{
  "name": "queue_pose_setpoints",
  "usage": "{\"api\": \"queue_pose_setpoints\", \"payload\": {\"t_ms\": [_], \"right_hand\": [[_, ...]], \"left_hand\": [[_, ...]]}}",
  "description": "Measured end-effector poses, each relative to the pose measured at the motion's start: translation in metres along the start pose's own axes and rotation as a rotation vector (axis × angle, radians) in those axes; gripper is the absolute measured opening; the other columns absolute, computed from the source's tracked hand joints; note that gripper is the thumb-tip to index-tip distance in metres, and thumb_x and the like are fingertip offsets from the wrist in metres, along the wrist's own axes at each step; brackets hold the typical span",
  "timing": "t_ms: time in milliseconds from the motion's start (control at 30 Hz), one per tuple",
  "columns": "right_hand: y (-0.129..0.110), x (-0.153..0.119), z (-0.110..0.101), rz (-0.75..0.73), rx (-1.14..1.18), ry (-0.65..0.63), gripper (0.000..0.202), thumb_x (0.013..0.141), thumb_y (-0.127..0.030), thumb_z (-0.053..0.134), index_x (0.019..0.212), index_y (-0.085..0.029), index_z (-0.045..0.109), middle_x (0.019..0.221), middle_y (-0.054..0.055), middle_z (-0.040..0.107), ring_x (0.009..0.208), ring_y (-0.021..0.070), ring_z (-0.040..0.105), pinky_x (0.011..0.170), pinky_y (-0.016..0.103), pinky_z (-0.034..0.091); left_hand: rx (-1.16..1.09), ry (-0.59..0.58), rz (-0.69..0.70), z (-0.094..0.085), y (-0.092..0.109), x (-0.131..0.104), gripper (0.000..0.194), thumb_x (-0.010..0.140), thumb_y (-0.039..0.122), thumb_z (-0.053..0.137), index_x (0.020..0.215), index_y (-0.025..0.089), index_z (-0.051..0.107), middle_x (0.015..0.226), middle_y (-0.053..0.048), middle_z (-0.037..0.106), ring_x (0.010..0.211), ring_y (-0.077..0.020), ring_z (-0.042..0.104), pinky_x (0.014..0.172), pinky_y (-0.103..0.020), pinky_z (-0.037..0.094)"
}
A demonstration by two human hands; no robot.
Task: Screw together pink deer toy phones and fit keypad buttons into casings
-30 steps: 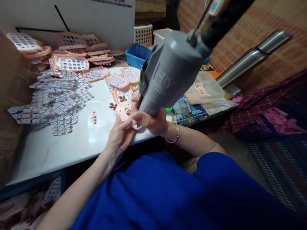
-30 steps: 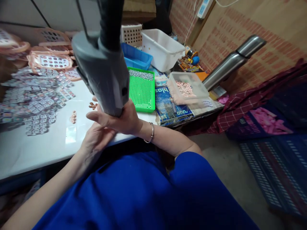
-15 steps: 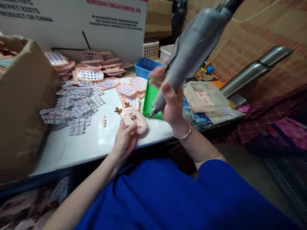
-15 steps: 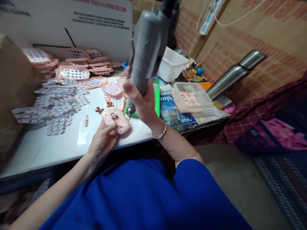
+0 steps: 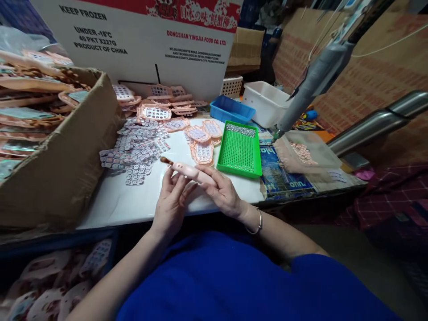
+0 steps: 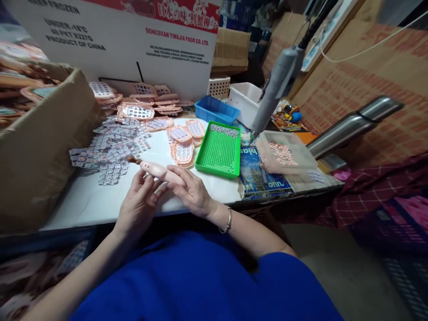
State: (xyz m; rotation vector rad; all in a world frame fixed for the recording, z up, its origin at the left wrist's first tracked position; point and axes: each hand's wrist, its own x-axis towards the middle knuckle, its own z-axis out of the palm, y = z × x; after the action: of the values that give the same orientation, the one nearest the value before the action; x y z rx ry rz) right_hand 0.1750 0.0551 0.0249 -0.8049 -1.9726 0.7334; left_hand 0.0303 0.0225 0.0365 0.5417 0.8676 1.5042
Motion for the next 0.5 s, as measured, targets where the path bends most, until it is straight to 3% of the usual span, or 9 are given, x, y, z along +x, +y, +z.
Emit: {"api": "queue_pose_setpoints", "payload": {"t_ms": [200, 333, 500], "right_hand": [[-0.009, 0.005, 0.005, 0.034, 0.066, -0.069, 0.047, 0.095, -0.05, 0.045, 0.13, -0.021, 0.056, 0.123, 0.011, 0.068, 0.11, 0.0206, 0.066, 0.096, 0.036, 0.053], [-0.016, 0.011, 0.01, 0.046, 0.072, -0.048, 0.042, 0.095, -0.048, 0.048, 0.124, -0.021, 0.062, 0.115, 0.01, 0.071, 0.1, 0.0195, 0.069, 0.089, 0.034, 0.056], [-0.02, 0.017, 0.014, 0.044, 0.075, -0.006, 0.032, 0.094, -0.04, 0.049, 0.11, -0.02, 0.069, 0.103, 0.008, 0.074, 0.088, 0.0175, 0.07, 0.081, 0.031, 0.056]], "left_hand": [[-0.011, 0.069, 0.08, -0.024, 0.0, 0.004, 0.044, 0.065, 0.034, 0.086, 0.102, 0.028, 0.063, 0.109, 0.0, 0.067, 0.1, -0.0173, 0.065, 0.078, -0.026, 0.057], [0.051, 0.076, 0.167, -0.029, 0.0, -0.004, 0.044, 0.062, 0.026, 0.088, 0.098, 0.029, 0.063, 0.108, 0.002, 0.066, 0.089, -0.0151, 0.066, 0.072, -0.025, 0.057], [0.083, 0.111, 0.222, -0.03, 0.0, -0.006, 0.044, 0.062, 0.026, 0.088, 0.097, 0.029, 0.061, 0.104, 0.003, 0.065, 0.087, -0.0157, 0.066, 0.076, -0.027, 0.056]]}}
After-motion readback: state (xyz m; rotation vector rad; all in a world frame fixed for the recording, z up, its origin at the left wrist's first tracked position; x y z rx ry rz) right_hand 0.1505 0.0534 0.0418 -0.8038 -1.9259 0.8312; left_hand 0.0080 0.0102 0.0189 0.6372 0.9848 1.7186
